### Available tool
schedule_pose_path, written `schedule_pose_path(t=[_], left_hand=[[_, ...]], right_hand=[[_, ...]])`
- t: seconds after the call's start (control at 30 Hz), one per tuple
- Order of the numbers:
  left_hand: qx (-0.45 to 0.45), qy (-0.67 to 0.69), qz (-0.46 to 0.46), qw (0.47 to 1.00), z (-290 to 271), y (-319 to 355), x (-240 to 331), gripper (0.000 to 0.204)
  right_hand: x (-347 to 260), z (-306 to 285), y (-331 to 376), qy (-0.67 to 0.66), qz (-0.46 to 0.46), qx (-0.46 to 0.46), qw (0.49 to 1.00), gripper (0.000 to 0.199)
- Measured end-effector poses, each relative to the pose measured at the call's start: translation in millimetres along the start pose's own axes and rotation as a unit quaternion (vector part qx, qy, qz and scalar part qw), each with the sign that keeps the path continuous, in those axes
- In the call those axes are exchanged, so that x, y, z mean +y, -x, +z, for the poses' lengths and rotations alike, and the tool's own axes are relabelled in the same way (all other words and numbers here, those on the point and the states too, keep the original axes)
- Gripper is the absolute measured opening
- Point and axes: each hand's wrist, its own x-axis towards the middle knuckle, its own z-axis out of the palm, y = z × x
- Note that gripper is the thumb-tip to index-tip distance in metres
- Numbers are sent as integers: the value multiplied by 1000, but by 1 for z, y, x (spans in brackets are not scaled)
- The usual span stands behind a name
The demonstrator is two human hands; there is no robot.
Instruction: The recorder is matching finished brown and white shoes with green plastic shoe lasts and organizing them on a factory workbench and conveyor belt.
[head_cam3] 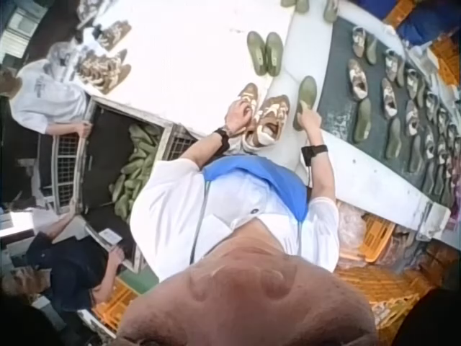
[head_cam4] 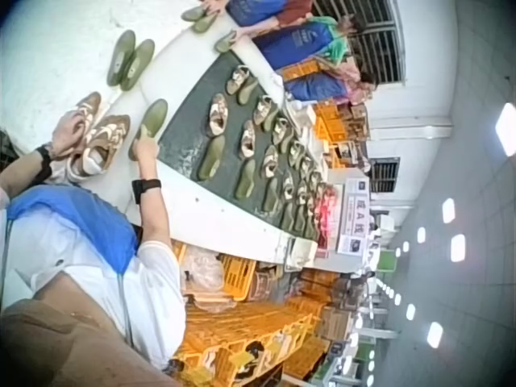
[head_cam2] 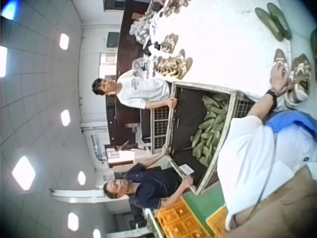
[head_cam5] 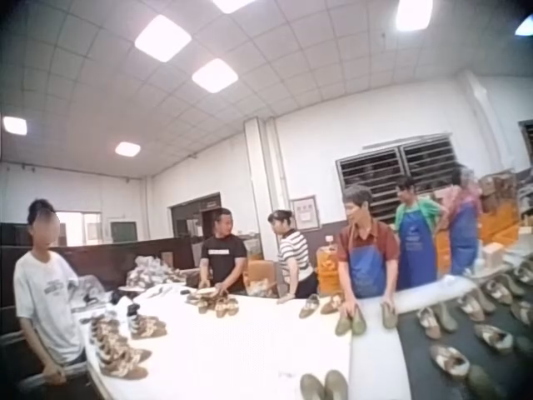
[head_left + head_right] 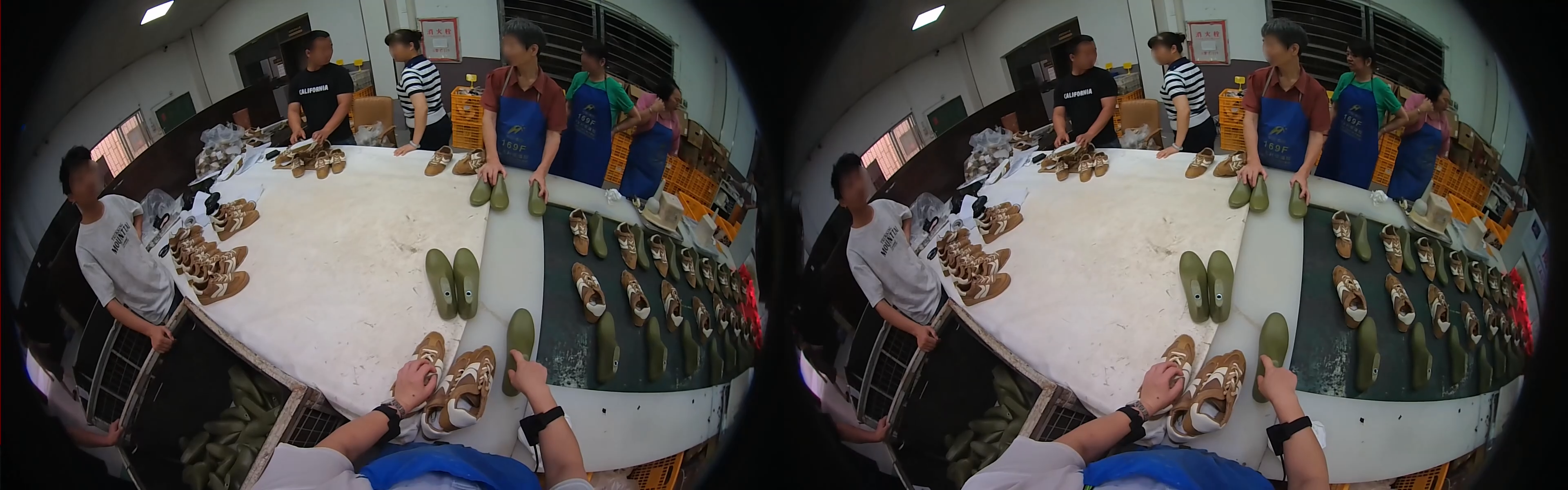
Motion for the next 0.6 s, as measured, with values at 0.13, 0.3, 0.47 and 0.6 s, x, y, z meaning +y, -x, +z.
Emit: schedule_pose_path(t=[0.13,0.3,0.47,0.6], left_hand=[[-6,-6,-5,1000,2,1,-3,10],[-12,-4,-11,1000,3,1,-2,11],[-7,-4,-8,1000,2,1,-2,11],[-7,-1,-6,1000,1,0,-1,11]], right_hand=[[-1,-2,1,1,5,-2,1000,54],[0,-1,0,1,9,-4,1000,54],[0,-1,1,-1,3,0,1000,53],[1,1,0,-2,2,4,1000,53]])
